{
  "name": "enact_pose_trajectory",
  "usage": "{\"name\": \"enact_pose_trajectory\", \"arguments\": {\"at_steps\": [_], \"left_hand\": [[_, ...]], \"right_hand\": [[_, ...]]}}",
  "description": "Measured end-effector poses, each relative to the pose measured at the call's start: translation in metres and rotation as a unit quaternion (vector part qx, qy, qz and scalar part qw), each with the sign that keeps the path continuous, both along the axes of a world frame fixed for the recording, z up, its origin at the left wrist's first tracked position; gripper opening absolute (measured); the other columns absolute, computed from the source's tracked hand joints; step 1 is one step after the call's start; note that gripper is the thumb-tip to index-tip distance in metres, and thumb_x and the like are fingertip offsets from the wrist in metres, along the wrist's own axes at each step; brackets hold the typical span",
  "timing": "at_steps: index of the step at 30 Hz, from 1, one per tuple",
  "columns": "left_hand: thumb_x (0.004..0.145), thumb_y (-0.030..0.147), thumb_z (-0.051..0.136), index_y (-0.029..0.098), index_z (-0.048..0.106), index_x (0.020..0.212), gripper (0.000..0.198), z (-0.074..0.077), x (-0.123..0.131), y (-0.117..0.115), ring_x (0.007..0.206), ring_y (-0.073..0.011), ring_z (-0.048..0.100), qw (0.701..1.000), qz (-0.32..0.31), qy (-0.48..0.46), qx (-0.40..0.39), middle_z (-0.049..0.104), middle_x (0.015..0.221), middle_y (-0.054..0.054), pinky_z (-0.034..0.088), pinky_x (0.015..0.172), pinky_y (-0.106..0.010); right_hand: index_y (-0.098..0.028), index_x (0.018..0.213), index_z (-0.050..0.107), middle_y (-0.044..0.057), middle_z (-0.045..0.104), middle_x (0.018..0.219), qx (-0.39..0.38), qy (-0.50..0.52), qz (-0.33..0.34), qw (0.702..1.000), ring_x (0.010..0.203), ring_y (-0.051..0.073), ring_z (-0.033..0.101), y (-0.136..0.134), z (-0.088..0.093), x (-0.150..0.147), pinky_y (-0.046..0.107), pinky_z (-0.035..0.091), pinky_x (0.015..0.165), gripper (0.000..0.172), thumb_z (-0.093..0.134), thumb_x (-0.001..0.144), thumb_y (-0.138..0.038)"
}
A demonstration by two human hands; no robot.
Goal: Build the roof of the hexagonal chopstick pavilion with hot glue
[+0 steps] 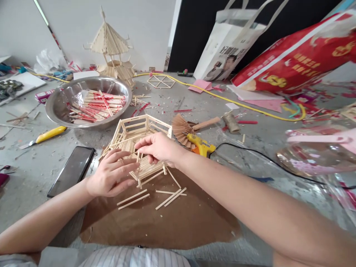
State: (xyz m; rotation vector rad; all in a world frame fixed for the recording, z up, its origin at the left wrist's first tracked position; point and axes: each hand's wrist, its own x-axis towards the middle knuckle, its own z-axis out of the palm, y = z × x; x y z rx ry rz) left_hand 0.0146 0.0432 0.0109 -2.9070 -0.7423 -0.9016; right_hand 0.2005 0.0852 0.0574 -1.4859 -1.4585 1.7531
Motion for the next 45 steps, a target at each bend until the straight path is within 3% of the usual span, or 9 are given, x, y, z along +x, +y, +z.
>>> {"name": "enact_pose_trajectory", "arguments": {"at_steps": [7, 20, 29, 31, 37, 45], "left_hand": [[0.079, 0.034, 0.052, 0.017, 0.054, 0.11, 0.035, 0.0, -0.001, 0.0, 0.106, -0.0238, 0.051, 1.0, 0.005, 0.011, 0.008, 0.064, 0.107, -0.006, 0.037, 0.089, -0.04], [0.079, 0.034, 0.052, 0.018, 0.056, 0.108, 0.033, -0.001, -0.001, -0.001, 0.106, -0.0227, 0.051, 1.0, 0.008, 0.017, 0.01, 0.064, 0.107, -0.006, 0.037, 0.088, -0.039], [0.079, 0.034, 0.051, 0.02, 0.056, 0.107, 0.032, -0.001, -0.002, -0.001, 0.105, -0.022, 0.051, 1.0, 0.007, 0.02, 0.017, 0.064, 0.108, -0.006, 0.037, 0.09, -0.039], [0.079, 0.034, 0.052, 0.021, 0.057, 0.105, 0.03, 0.002, -0.004, -0.001, 0.108, -0.023, 0.049, 0.999, 0.027, 0.011, 0.03, 0.062, 0.11, -0.006, 0.034, 0.092, -0.04], [0.079, 0.039, 0.05, 0.018, 0.048, 0.117, 0.043, 0.011, -0.005, 0.002, 0.122, -0.0293, 0.034, 0.985, 0.17, -0.003, 0.023, 0.057, 0.117, -0.009, 0.017, 0.101, -0.047], [0.079, 0.049, 0.048, 0.017, 0.037, 0.128, 0.059, 0.01, -0.004, 0.006, 0.125, -0.03, 0.03, 0.98, 0.193, 0.032, -0.031, 0.057, 0.115, -0.01, 0.008, 0.103, -0.048]], "right_hand": [[-0.009, 0.097, 0.064, -0.005, 0.051, 0.035, 0.008, -0.007, 0.014, 1.0, 0.03, 0.002, 0.043, -0.001, 0.0, 0.003, 0.01, 0.035, 0.031, 0.024, 0.05, 0.079, -0.003], [-0.006, 0.099, 0.063, -0.005, 0.05, 0.036, 0.0, -0.013, 0.012, 1.0, 0.031, 0.004, 0.044, -0.001, 0.004, 0.002, 0.012, 0.034, 0.032, 0.029, 0.043, 0.079, -0.001], [-0.009, 0.099, 0.064, -0.002, 0.058, 0.051, 0.017, -0.009, 0.023, 1.0, 0.034, 0.002, 0.046, -0.001, 0.001, 0.002, 0.012, 0.035, 0.032, 0.036, 0.043, 0.073, 0.004], [-0.008, 0.101, 0.064, -0.004, 0.054, 0.044, 0.01, -0.011, 0.027, 1.0, 0.033, 0.003, 0.045, -0.002, 0.002, 0.002, 0.012, 0.035, 0.032, 0.037, 0.042, 0.074, 0.004], [-0.007, 0.104, 0.063, -0.004, 0.05, 0.04, 0.007, -0.019, 0.011, 1.0, 0.034, 0.005, 0.046, -0.005, 0.003, 0.003, 0.013, 0.035, 0.033, 0.037, 0.041, 0.076, 0.003], [-0.008, 0.109, 0.062, -0.004, 0.05, 0.037, 0.017, -0.026, 0.021, 0.999, 0.035, 0.005, 0.043, -0.005, 0.002, 0.005, 0.014, 0.036, 0.034, 0.041, 0.04, 0.075, 0.003]]}}
